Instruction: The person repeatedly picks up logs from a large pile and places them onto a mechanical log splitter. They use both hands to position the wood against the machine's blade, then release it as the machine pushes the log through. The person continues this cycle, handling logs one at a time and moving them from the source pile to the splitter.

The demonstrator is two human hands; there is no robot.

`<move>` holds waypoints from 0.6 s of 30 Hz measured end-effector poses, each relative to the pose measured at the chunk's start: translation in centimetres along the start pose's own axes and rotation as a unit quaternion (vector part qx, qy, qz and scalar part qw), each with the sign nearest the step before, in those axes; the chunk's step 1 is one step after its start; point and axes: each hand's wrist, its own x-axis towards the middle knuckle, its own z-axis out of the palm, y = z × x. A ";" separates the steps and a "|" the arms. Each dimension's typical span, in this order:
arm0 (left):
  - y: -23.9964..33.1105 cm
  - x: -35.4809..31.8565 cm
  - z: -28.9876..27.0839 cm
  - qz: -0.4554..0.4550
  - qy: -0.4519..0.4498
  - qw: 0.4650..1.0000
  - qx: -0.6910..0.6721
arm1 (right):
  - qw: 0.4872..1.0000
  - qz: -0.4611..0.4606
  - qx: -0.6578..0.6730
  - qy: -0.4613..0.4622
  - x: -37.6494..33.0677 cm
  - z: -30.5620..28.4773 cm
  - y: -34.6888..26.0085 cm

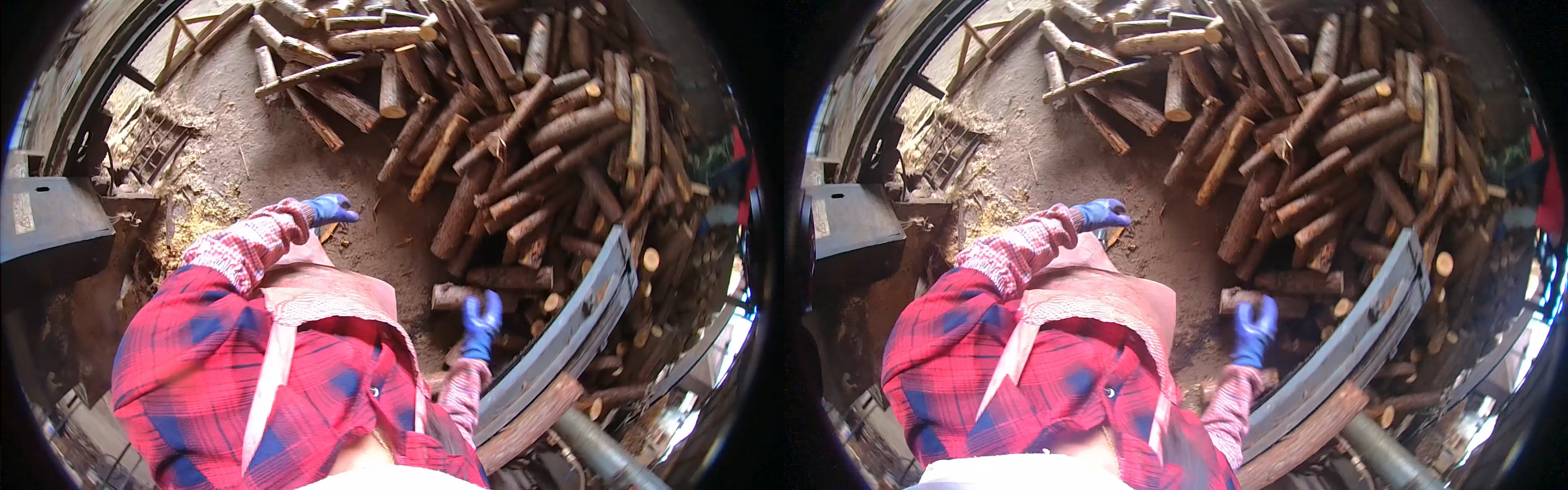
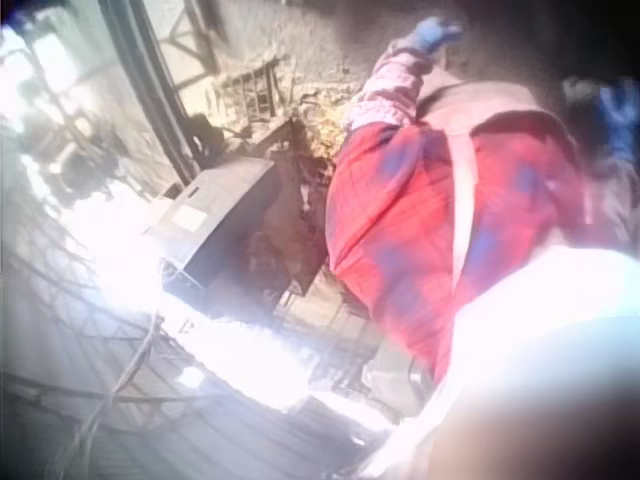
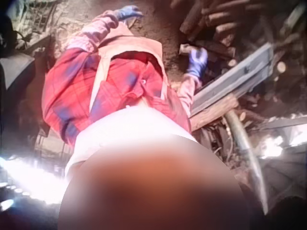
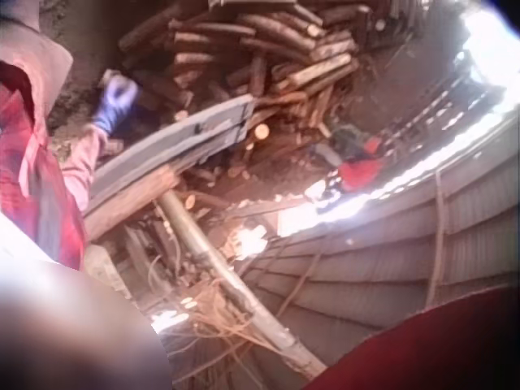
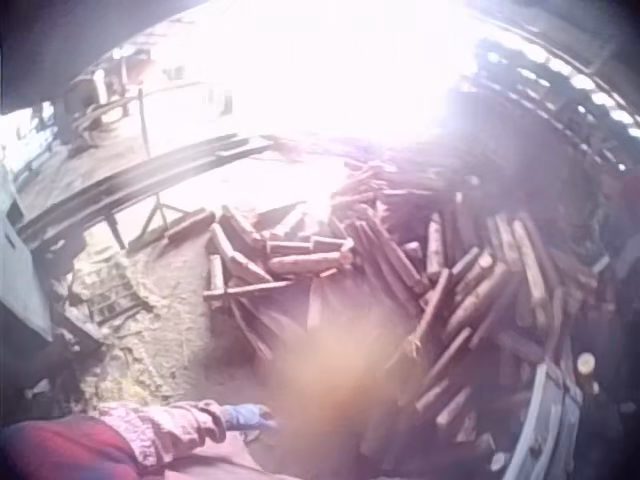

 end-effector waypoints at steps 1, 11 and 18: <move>-0.6 -1.2 -1.3 -0.011 0.016 1.000 -0.020 | 0.997 0.012 -0.019 -0.072 2.1 3.2 -3.5; -15.0 5.9 -18.5 -0.218 0.043 0.960 -0.173 | 0.912 0.062 -0.071 -0.398 14.6 20.0 -15.5; -10.9 27.1 -30.9 -0.087 0.101 0.985 -0.109 | 0.864 0.154 0.099 -0.469 30.4 38.5 -11.7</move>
